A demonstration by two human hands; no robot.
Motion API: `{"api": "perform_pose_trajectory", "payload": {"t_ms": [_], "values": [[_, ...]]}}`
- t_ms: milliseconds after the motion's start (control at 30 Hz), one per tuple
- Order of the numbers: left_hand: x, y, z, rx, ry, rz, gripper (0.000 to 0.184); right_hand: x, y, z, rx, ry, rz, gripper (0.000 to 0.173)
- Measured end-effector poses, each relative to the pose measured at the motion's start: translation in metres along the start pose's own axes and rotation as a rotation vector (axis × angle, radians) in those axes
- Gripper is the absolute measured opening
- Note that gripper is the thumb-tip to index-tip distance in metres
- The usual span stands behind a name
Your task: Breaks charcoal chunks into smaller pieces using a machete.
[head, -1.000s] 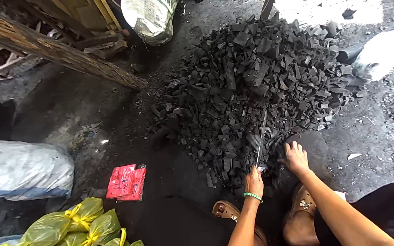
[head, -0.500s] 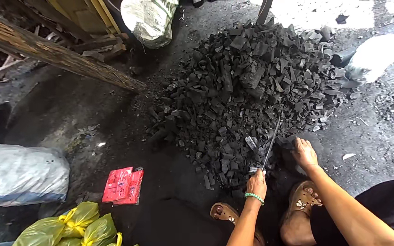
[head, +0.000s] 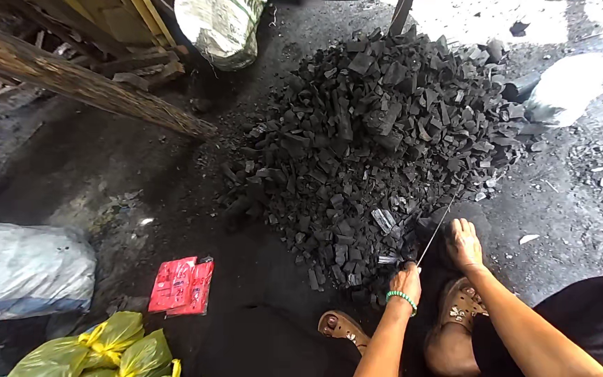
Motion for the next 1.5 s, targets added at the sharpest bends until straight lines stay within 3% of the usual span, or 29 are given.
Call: {"api": "perform_pose_trajectory", "payload": {"t_ms": [100, 233, 333, 400, 433, 467, 500, 567, 600, 667, 833, 933, 1067, 1167, 1200, 1267, 1367, 1400, 1500], "values": [[-0.005, -0.001, 0.002, 0.022, 0.023, -0.032, 0.047, 0.002, -0.001, 0.005, -0.055, -0.028, 0.008, 0.026], [0.013, 0.009, 0.006, -0.074, 0.12, 0.095, 0.046, 0.001, -0.011, 0.017, -0.166, -0.173, 0.009, 0.032], [0.048, 0.035, 0.021, -0.268, 0.246, 0.418, 0.039, -0.003, -0.011, 0.032, -0.264, -0.224, -0.011, 0.042], [0.065, 0.052, 0.032, -0.454, 0.302, 0.687, 0.029, -0.003, -0.011, 0.036, -0.27, -0.257, -0.016, 0.041], [0.065, 0.052, 0.034, -0.494, 0.292, 0.746, 0.027, -0.003, -0.011, 0.036, -0.259, -0.259, -0.024, 0.04], [0.056, 0.044, 0.031, -0.461, 0.25, 0.7, 0.028, -0.003, -0.011, 0.035, -0.247, -0.253, -0.029, 0.04], [0.04, 0.027, 0.023, -0.344, 0.18, 0.535, 0.033, -0.002, -0.012, 0.033, -0.237, -0.243, -0.031, 0.039], [-0.005, -0.005, -0.003, -0.036, 0.017, 0.064, 0.046, -0.001, -0.013, 0.032, -0.241, -0.221, -0.04, 0.037], [-0.018, -0.01, -0.009, 0.034, -0.02, -0.036, 0.048, -0.001, -0.013, 0.033, -0.252, -0.218, -0.049, 0.037], [-0.022, -0.009, -0.006, 0.074, -0.021, -0.073, 0.048, -0.001, -0.014, 0.036, -0.268, -0.224, -0.061, 0.038], [0.005, 0.007, -0.019, -0.016, 0.178, 0.113, 0.047, -0.006, -0.026, 0.011, -0.21, -0.452, -0.096, 0.043], [0.033, 0.02, -0.049, -0.011, 0.362, 0.426, 0.043, -0.023, -0.038, -0.026, -0.114, -0.42, -0.105, 0.071], [0.051, 0.027, -0.096, 0.098, 0.606, 0.677, 0.041, -0.08, -0.028, -0.094, -0.079, -0.159, -0.479, 0.083], [0.05, 0.028, -0.125, 0.187, 0.707, 0.737, 0.042, -0.073, -0.032, -0.155, 0.021, -0.342, -0.571, 0.071], [0.049, 0.029, -0.132, 0.206, 0.733, 0.743, 0.042, -0.056, -0.038, -0.175, 0.086, -0.427, -0.521, 0.064], [0.051, 0.033, -0.137, 0.22, 0.767, 0.757, 0.042, 0.001, -0.064, -0.196, 0.16, -0.502, -0.218, 0.054], [0.055, 0.036, -0.137, 0.197, 0.768, 0.78, 0.042, 0.086, -0.106, -0.207, 0.173, -0.403, 0.278, 0.063], [0.056, 0.036, -0.137, 0.185, 0.756, 0.782, 0.042, 0.104, -0.12, -0.214, 0.184, -0.353, 0.365, 0.069], [0.054, 0.033, -0.136, 0.169, 0.73, 0.754, 0.041, 0.119, -0.166, -0.226, 0.102, -0.179, 0.256, 0.091]]}}
Point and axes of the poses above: each hand's wrist, its own y-axis away from the middle knuckle, its own x-axis out of the back of the hand, z = x × y, the point moved 10 cm from there along -y, towards the middle knuckle, and after that the axes turned 2 degrees about -z, right-handed, at the moved point
